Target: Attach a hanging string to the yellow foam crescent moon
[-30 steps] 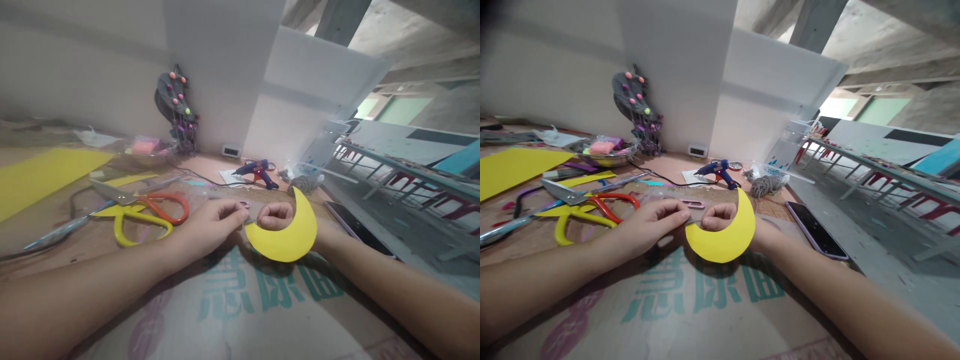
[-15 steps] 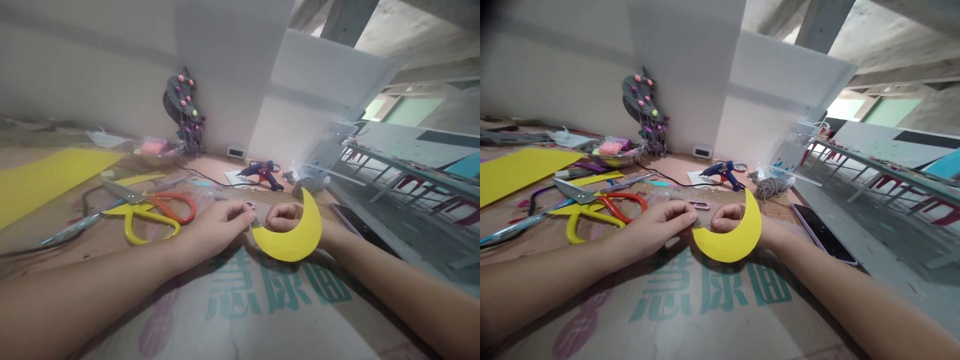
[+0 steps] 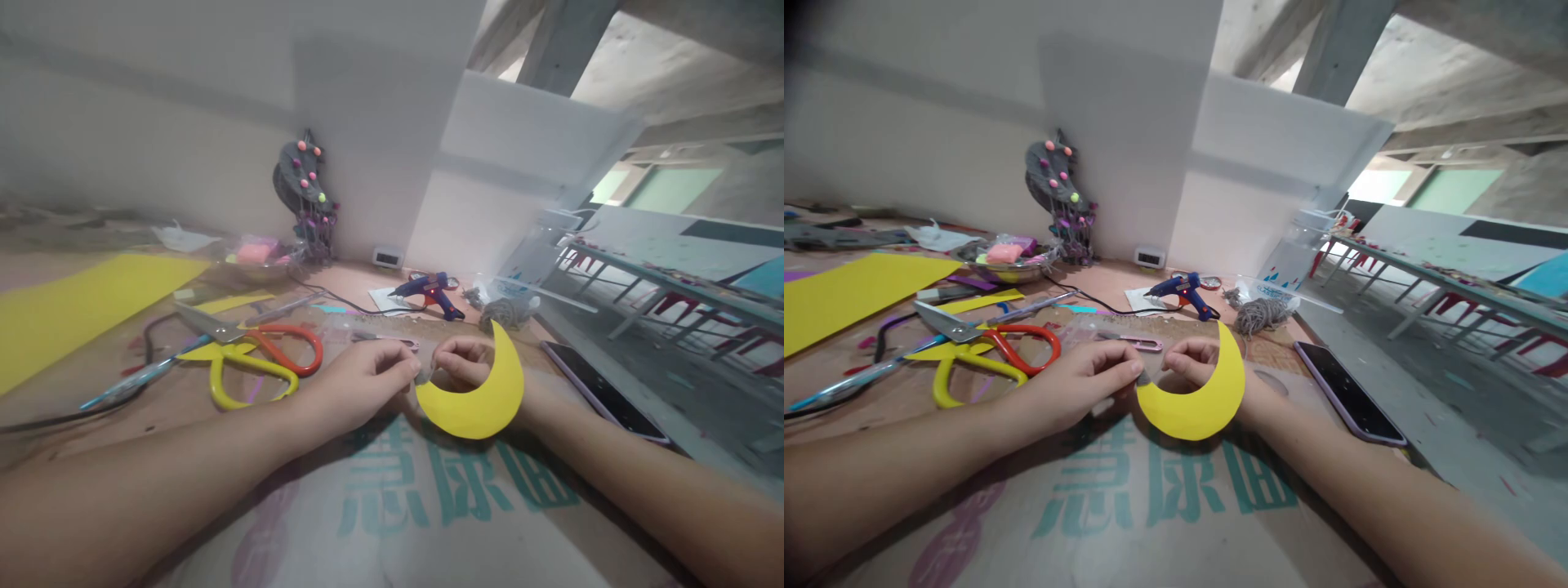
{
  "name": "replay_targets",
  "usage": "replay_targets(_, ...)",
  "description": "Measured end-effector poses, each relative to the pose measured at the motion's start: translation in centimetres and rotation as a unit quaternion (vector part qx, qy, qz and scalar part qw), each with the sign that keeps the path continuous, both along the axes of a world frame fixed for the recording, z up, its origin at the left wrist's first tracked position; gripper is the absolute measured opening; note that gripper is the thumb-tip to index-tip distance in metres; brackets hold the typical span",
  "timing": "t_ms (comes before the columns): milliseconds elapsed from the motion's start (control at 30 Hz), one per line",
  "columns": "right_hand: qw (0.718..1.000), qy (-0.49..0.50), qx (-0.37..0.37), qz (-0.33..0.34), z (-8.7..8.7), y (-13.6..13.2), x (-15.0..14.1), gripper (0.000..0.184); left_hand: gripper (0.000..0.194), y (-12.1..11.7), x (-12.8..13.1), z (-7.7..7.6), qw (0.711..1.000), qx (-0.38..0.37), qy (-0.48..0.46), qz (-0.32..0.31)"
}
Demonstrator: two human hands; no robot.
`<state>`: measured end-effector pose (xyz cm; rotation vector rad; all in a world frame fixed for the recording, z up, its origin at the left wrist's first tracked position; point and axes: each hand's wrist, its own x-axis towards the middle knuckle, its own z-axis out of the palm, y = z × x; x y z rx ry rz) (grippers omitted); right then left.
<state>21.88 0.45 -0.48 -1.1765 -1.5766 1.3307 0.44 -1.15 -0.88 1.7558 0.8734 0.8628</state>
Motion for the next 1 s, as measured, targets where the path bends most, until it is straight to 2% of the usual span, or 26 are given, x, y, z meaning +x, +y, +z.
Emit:
replay_targets(300, 0.999, -0.013, 0.042, -0.016, -0.8, 0.8, -0.2, 0.049, 0.031, -0.2, 0.0, 0.5, 1.000, 0.013, -0.006, -0.013)
replay_targets(467, 0.989, -0.070, 0.110, -0.071, -1.6, 1.3, 0.4, 0.043, 0.031, -0.2, 0.2, 0.3, 1.000, 0.005, -0.009, -0.014)
replay_targets(567, 0.988, -0.058, 0.117, -0.081, -2.1, 1.7, 0.7, 0.041, 0.032, -0.1, 0.2, 0.3, 1.000, 0.004, -0.018, -0.007)
replay_targets(633, 0.985, -0.034, 0.144, -0.088, -1.9, 1.7, 0.7, 0.039, 0.033, 0.0, 0.2, 0.4, 1.000, 0.002, -0.027, 0.014)
replay_targets(700, 0.975, -0.034, 0.191, -0.108, -1.2, 1.1, 0.5, 0.038, 0.032, 0.2, 0.0, 0.5, 0.998, 0.005, -0.035, 0.059)
replay_targets(767, 0.970, -0.034, 0.200, -0.135, -0.4, 0.1, 0.2, 0.041, 0.030, 0.5, -0.2, 0.4, 0.992, 0.018, -0.054, 0.112)
replay_targets(867, 0.984, -0.050, 0.148, -0.086, 0.7, -1.3, -0.3, 0.037, 0.029, 0.9, -0.5, 0.4, 0.983, 0.034, -0.084, 0.161)
replay_targets(933, 0.985, -0.055, 0.160, -0.033, 1.0, -2.0, -0.5, 0.027, 0.030, 0.9, -0.6, 0.5, 0.981, 0.050, -0.084, 0.169)
replay_targets(1000, 0.979, -0.076, 0.189, 0.000, 1.0, -2.4, -0.6, 0.027, 0.030, 0.7, -0.5, 0.6, 0.981, 0.056, -0.076, 0.169)
